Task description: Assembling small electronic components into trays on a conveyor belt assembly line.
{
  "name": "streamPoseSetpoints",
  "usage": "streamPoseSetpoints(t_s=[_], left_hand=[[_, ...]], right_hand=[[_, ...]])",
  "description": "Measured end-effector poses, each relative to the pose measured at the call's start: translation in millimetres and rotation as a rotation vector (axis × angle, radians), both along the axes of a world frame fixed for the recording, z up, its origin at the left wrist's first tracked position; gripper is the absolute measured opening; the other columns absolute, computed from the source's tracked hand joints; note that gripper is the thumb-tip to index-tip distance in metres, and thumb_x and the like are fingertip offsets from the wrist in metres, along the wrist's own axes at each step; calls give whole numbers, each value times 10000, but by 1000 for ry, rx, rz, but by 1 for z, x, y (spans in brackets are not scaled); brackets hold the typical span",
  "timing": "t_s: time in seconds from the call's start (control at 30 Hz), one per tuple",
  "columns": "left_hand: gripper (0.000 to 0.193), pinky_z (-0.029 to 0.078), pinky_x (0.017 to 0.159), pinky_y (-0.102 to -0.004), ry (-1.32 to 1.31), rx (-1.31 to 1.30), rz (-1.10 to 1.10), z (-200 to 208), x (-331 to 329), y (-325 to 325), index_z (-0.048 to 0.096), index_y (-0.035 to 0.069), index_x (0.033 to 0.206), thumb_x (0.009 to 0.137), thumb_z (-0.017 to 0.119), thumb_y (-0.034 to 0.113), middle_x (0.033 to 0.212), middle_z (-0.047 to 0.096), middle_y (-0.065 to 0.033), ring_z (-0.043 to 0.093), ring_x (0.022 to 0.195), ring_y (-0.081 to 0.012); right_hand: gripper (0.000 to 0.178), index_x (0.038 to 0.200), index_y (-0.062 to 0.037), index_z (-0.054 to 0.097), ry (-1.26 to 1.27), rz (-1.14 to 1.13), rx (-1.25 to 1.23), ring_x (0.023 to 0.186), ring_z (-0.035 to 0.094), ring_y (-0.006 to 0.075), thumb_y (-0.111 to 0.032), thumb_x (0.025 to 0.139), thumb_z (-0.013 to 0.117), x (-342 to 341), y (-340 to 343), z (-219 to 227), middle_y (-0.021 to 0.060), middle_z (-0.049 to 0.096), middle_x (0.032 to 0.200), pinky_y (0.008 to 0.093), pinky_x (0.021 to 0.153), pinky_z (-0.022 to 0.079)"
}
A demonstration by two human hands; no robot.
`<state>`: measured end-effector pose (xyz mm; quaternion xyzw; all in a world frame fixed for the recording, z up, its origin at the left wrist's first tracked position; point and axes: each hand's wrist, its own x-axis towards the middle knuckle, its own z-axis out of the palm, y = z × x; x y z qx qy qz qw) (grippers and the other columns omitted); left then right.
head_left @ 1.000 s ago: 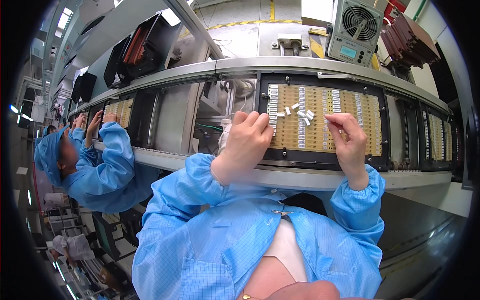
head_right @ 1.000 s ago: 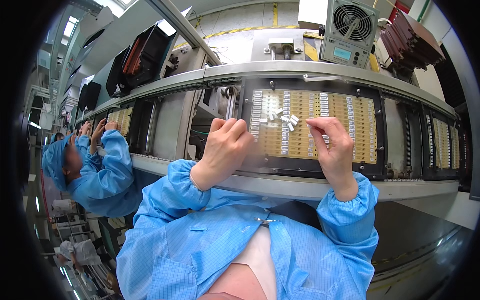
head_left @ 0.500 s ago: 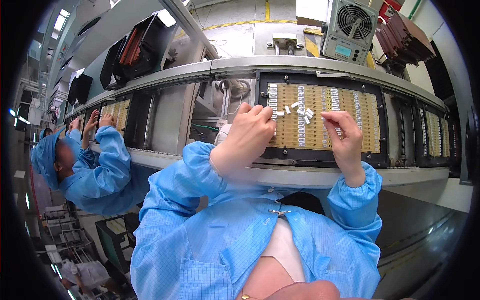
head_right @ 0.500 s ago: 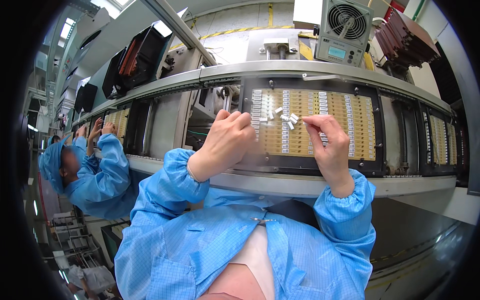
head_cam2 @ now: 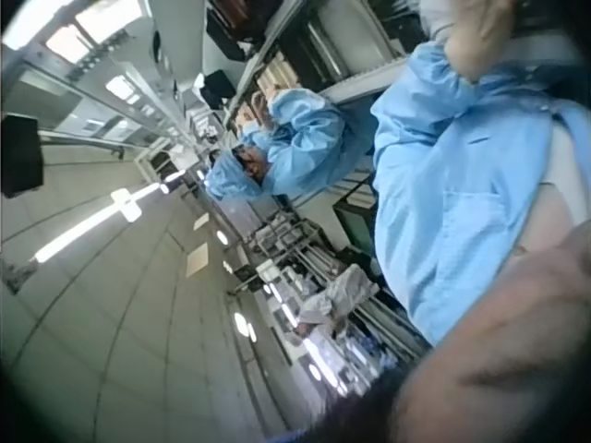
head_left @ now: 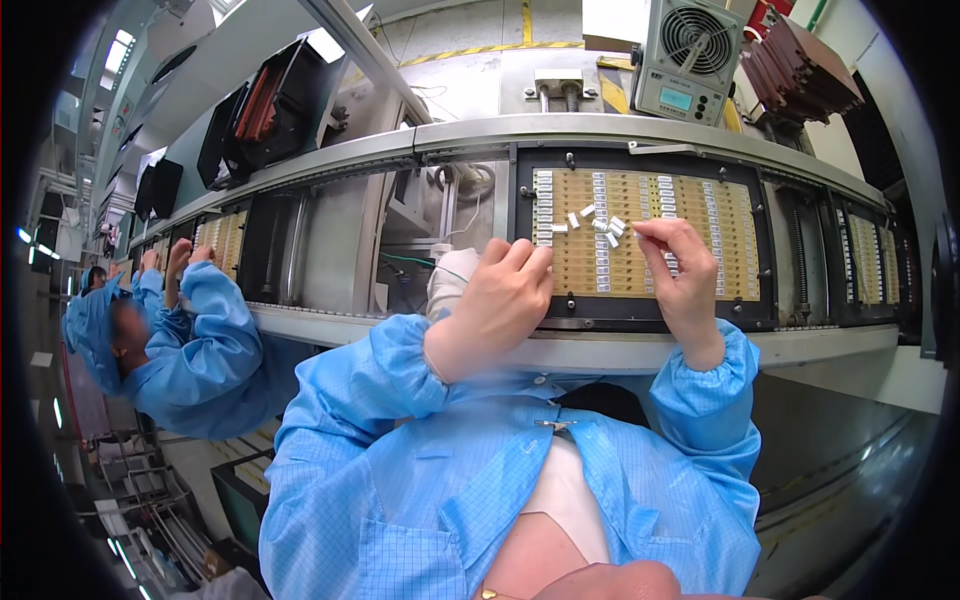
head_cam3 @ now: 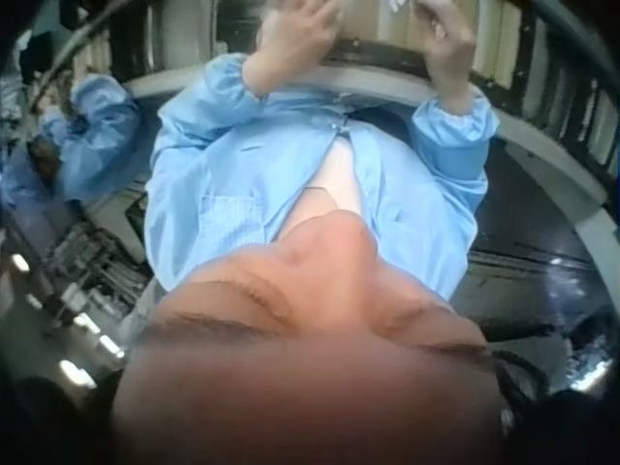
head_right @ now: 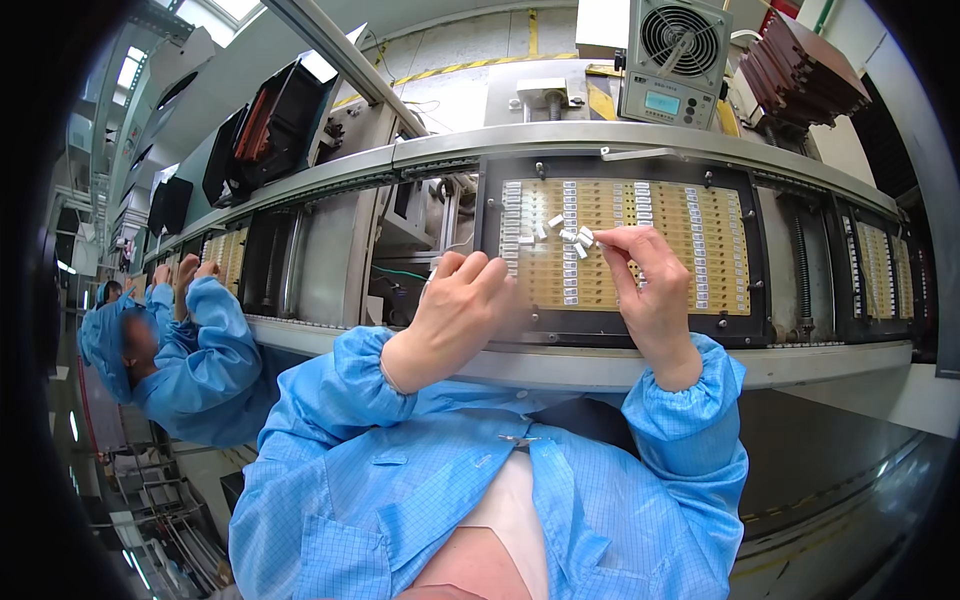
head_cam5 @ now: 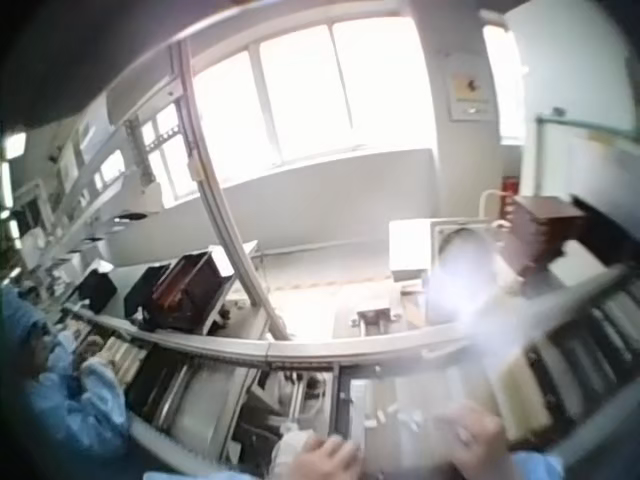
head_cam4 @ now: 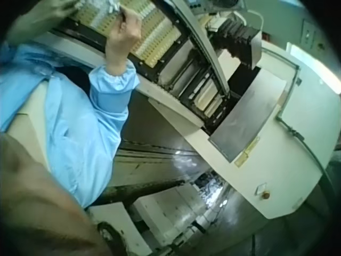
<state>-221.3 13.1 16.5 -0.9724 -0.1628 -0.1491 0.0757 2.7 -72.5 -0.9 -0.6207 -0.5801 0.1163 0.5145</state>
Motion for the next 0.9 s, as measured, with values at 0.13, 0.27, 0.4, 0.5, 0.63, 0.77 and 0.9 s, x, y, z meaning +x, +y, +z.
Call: streamPoseSetpoints(t_s=[0.13, 0.27, 0.4, 0.5, 0.63, 0.77, 0.9], left_hand=[[138, 409, 788, -348, -108, -169, -8, -1, -6, 13, 621, 114, 870, 737, 658, 100, 850, 516, -38, 559, 834, -209], [116, 406, 766, -357, -211, -183, 135, -11, -3, 21, 616, 130, 840, 758, 699, 121, 828, 521, -29, 571, 806, -206], [143, 408, 745, -371, -233, -219, 170, -16, 4, 22, 585, 112, 784, 775, 722, 151, 784, 530, -39, 573, 764, -222], [153, 414, 744, -378, -245, -229, 184, -17, 11, 20, 571, 107, 761, 779, 715, 153, 781, 542, -46, 578, 769, -231], [152, 415, 763, -390, -235, -246, 183, -16, 10, 23, 567, 101, 754, 784, 707, 150, 804, 562, -54, 591, 794, -242], [137, 399, 800, -389, -97, -288, 284, -9, -29, 37, 589, 98, 803, 799, 714, 156, 843, 572, -57, 596, 831, -255], [160, 412, 810, -413, -183, -322, 356, 9, -58, 59, 635, 95, 875, 796, 732, 195, 886, 592, -66, 603, 903, -266]], right_hand=[[163, 1048, -5, 686, 86, -24, -36, 882, 662, 158, 41, 895, 652, 4, -3, -2, 84, 680, 976, 268, 765, 539], [163, 1065, -3, 686, 163, -45, -120, 907, 660, 138, 25, 907, 657, 16, -15, 1, 76, 684, 977, 249, 781, 535], [155, 1061, -3, 688, 89, -92, -151, 918, 664, 162, 1, 909, 658, 32, -27, 2, 93, 681, 984, 276, 797, 533], [127, 1032, -32, 695, -204, -411, -113, 933, 640, 265, -54, 913, 654, 60, -37, -2, 108, 655, 987, 375, 830, 517], [149, 1057, -25, 696, -233, -668, -167, 918, 656, 230, -40, 915, 652, 120, -62, -22, 99, 688, 990, 352, 824, 524], [164, 1081, 19, 681, 112, -521, -143, 900, 656, 144, -49, 936, 647, 104, -65, -13, 71, 710, 979, 287, 798, 516], [176, 1100, 28, 670, 203, -413, -207, 891, 635, 111, -55, 946, 643, 46, -53, 7, 47, 694, 964, 250, 796, 504]])
